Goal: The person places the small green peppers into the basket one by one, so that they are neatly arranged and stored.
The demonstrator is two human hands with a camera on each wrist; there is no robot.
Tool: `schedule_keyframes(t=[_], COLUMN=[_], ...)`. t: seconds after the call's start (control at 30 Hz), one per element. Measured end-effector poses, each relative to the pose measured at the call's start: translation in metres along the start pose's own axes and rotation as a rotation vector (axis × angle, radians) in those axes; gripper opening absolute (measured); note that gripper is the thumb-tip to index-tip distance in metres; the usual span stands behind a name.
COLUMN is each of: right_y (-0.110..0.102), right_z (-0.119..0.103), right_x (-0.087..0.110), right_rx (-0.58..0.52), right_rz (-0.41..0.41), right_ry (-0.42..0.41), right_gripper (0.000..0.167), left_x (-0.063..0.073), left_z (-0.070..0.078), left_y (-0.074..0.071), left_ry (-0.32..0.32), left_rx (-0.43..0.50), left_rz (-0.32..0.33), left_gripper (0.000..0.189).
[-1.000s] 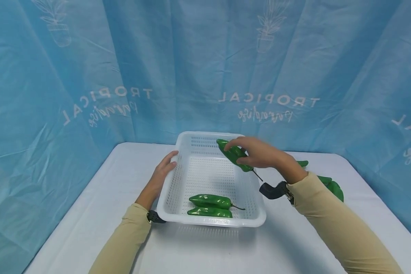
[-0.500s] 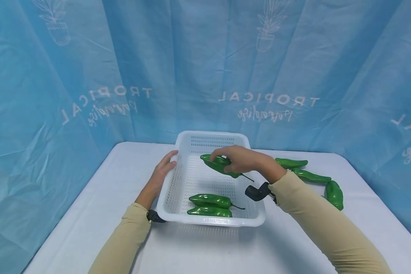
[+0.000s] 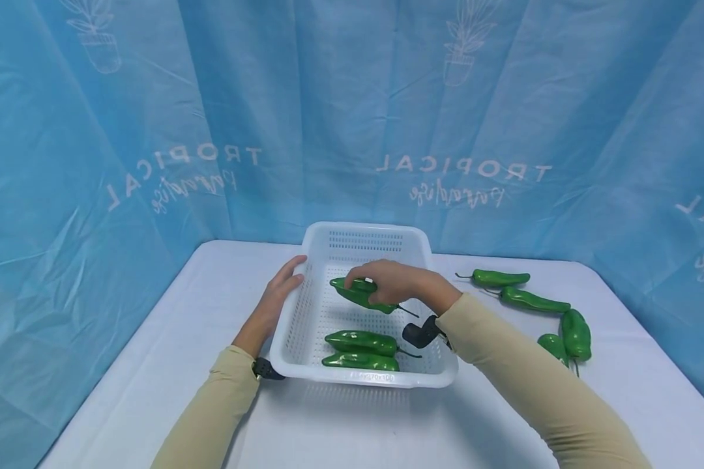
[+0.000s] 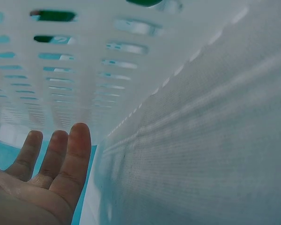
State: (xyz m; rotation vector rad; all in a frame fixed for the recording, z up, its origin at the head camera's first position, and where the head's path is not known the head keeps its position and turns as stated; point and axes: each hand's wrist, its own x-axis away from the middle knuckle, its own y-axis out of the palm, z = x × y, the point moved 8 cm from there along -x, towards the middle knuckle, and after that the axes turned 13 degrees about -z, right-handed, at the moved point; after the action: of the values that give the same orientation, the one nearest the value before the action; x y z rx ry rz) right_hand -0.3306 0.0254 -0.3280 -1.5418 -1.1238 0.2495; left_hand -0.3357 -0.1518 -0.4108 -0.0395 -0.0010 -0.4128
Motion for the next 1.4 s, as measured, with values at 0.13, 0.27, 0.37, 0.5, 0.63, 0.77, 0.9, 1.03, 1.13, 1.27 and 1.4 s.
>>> schedule_keyframes(t=[0.13,0.27,0.37,0.5,0.63,0.77,0.9,1.03,1.13,1.27,1.4], right_y=[0.008,0.016,0.022,0.028,0.032,0.036,0.038,0.040,0.041,0.042,0.044], right_z=[0.005,0.009,0.012,0.016,0.018,0.019,0.019,0.018,0.018,0.019,0.019], right_x=[-0.009,-0.017,-0.022,-0.028,-0.030,-0.032,-0.033,-0.033,-0.032,-0.032,-0.033], right_rx=[-0.007,-0.033,-0.045,-0.053,-0.063,-0.069,-0.074,-0.096,-0.121,-0.159,-0.190], right_rz=[-0.027,-0.058,-0.084,-0.099,-0.119,-0.149,-0.179,-0.196,-0.200,-0.207,-0.221], right_ry=[0.015,0.037,0.054,0.057,0.051,0.070,0.094,0.105,0.106,0.103,0.083], right_gripper=[0.048,0.048,0.048,0.049,0.048,0.048,0.048,0.048,0.048,0.050,0.051], left_x=[0.000,0.000,0.000,-0.001,-0.001,-0.001,-0.002,-0.002,-0.002,-0.002,-0.002], left_z=[0.000,-0.001,-0.002,-0.002,-0.001,-0.001,-0.001,0.000,0.000,0.000,0.002], left_y=[0.000,0.000,-0.001,-0.001,-0.001,-0.001,-0.001,-0.001,-0.001,-0.001,0.000], left_ry=[0.003,0.007,0.010,0.017,0.020,0.021,0.026,0.027,0.022,0.025,0.035], left_rx=[0.008,0.004,0.004,0.013,0.010,0.001,0.002,0.004,0.012,0.028,0.035], left_rz=[0.000,-0.002,-0.008,-0.014,-0.014,-0.015,-0.019,-0.024,-0.025,-0.029,-0.028], left_gripper=[0.052,0.052,0.051,0.051,0.051,0.051,0.051,0.051,0.051,0.051,0.051])
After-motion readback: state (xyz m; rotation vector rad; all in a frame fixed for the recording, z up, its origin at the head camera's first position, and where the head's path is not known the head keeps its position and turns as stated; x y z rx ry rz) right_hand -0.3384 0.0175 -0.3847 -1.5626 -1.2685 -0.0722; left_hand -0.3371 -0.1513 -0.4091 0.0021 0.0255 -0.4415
